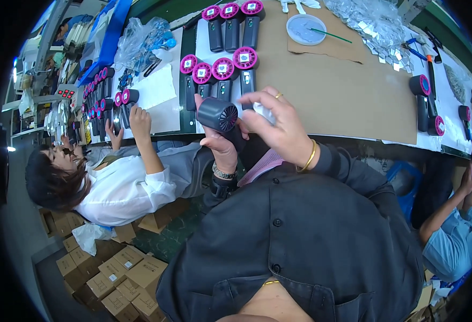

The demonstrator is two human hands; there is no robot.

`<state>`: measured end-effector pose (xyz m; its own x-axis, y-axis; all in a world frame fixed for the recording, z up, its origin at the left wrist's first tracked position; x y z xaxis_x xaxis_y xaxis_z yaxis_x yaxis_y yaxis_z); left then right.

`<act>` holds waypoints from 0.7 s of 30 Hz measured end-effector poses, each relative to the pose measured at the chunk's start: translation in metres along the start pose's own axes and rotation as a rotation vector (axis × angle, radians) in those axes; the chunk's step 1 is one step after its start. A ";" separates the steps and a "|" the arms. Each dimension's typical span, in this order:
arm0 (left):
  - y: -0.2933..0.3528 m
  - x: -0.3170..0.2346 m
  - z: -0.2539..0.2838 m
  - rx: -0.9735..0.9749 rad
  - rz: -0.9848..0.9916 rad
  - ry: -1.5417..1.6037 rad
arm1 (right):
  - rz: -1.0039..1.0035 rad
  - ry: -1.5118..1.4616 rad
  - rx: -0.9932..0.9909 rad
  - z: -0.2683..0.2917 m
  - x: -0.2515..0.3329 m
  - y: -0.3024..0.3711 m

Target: The person wipes a hair dryer with a cloth, applies a substance to it using a small stick, and presses a small square component onto it by hand before tapping it with a padded tool.

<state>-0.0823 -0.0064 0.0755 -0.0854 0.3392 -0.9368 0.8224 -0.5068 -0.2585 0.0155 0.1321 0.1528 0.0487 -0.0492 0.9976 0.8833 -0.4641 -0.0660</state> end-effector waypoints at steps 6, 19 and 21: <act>-0.004 -0.012 -0.013 -0.093 -0.056 -0.128 | -0.056 0.025 0.033 -0.010 -0.015 -0.003; -0.001 -0.010 -0.014 0.009 0.022 -0.125 | -0.069 -0.036 0.031 -0.007 -0.016 -0.004; -0.001 -0.009 -0.015 0.010 0.038 -0.112 | -0.137 -0.115 0.056 -0.007 -0.016 -0.004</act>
<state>-0.0737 0.0024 0.0878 -0.1169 0.2294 -0.9663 0.8206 -0.5257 -0.2241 0.0079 0.1288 0.1372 -0.0237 0.1143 0.9932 0.9096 -0.4097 0.0689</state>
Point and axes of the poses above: each hand's wrist, its own y-axis away from the middle knuckle, its own z-axis out of the back of the hand, x = y × z, the point moved 5 cm from there along -y, towards the middle knuckle, and after that the axes turned 9 degrees about -z, right-handed, at the moved point
